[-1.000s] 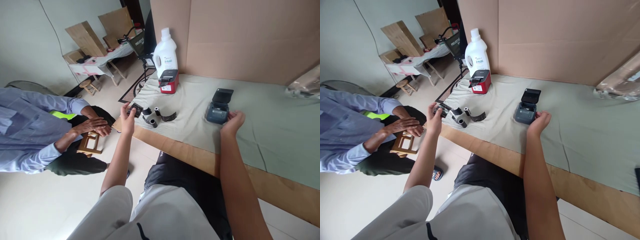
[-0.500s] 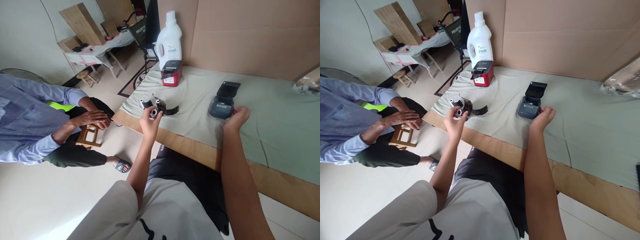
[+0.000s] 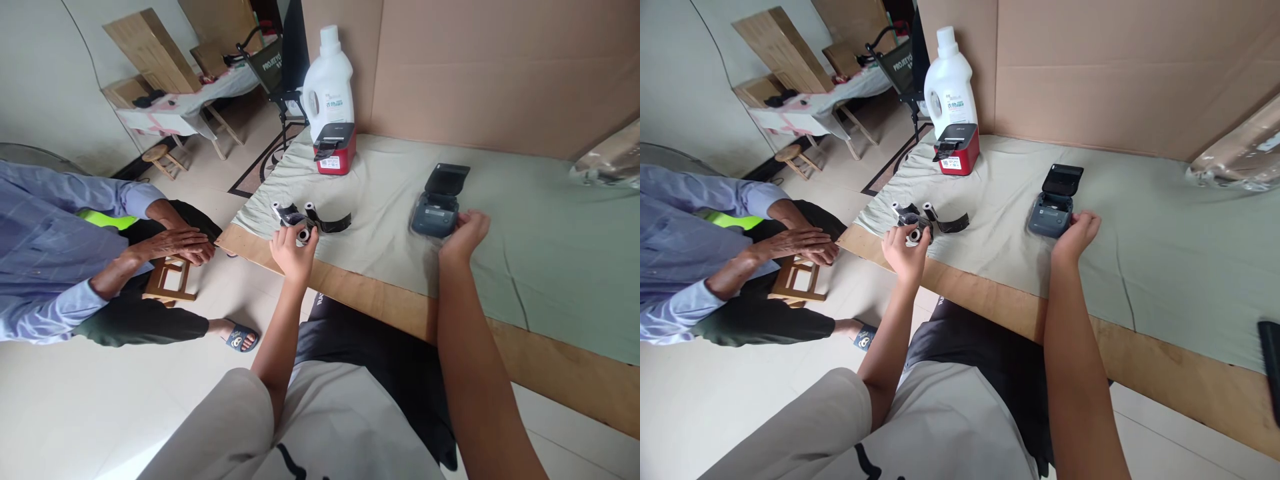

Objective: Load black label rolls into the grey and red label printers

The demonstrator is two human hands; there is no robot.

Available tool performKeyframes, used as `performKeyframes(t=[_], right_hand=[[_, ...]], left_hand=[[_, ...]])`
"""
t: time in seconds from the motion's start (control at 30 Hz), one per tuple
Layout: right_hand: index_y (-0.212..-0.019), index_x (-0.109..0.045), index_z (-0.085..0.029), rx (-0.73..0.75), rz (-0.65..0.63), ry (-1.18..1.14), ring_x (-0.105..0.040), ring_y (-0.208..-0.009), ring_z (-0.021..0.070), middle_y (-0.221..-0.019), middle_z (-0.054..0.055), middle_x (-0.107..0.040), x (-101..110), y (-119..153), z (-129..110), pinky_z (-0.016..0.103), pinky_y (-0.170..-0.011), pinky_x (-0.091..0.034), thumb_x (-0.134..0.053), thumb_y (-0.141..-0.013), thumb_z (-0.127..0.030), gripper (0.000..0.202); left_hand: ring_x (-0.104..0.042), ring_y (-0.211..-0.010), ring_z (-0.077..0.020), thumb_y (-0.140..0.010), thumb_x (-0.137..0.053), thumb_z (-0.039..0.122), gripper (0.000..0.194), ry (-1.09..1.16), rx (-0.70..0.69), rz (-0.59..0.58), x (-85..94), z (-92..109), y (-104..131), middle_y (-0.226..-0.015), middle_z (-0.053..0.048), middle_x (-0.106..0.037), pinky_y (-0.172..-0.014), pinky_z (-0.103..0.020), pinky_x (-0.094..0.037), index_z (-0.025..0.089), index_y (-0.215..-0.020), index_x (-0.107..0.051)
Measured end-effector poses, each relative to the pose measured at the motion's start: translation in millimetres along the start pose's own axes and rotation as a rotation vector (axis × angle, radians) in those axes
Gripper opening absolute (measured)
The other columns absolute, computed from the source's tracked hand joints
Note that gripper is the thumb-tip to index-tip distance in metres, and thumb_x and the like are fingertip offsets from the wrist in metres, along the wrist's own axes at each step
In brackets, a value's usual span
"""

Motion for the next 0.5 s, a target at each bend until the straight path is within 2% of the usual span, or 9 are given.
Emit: performKeyframes(t=[0.2, 0.33, 0.5], right_hand=[[-0.088, -0.052, -0.023, 0.009, -0.012, 0.026, -0.058, -0.081, 0.0123, -0.084, -0.003, -0.052, 0.5, -1.3, 2.3, 0.024, -0.079, -0.052, -0.041, -0.1, -0.013, 0.019], [-0.088, -0.052, -0.023, 0.004, -0.02, 0.014, -0.058, -0.079, 0.0111, -0.084, -0.003, -0.053, -0.3, 0.5, 0.2, 0.022, -0.078, -0.051, -0.04, -0.101, -0.012, 0.019], [-0.087, -0.052, -0.021, 0.01, -0.015, -0.018, -0.056, -0.074, 0.0087, -0.079, -0.005, -0.052, -1.2, 1.2, -1.2, 0.018, -0.077, -0.048, -0.039, -0.101, -0.01, 0.022]], left_hand=[[-0.062, -0.109, -0.0367, -0.093, -0.076, 0.041, 0.015, -0.091, 0.005, -0.16, -20.1, -0.9, 6.3, -0.098, -0.011, -0.072, -0.1, -0.05, -0.042, 0.028, -0.091, -0.07], [-0.057, -0.12, -0.0427, -0.091, -0.079, 0.037, 0.014, -0.092, 0.06, -0.206, -31.8, -5.1, 7.3, -0.113, -0.015, -0.07, -0.106, -0.057, -0.039, 0.027, -0.093, -0.07], [-0.047, -0.135, -0.049, -0.085, -0.085, 0.047, 0.032, -0.021, 0.093, -0.193, -26.1, -0.3, 3.1, -0.143, -0.02, -0.06, -0.112, -0.062, -0.035, 0.024, -0.101, -0.07]])
Point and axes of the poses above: each hand's wrist, its own y-axis away from the middle knuckle, its own x-axis out of the back of the hand, z = x × y, the point moved 3 cm from there along -y, towards the middle knuckle
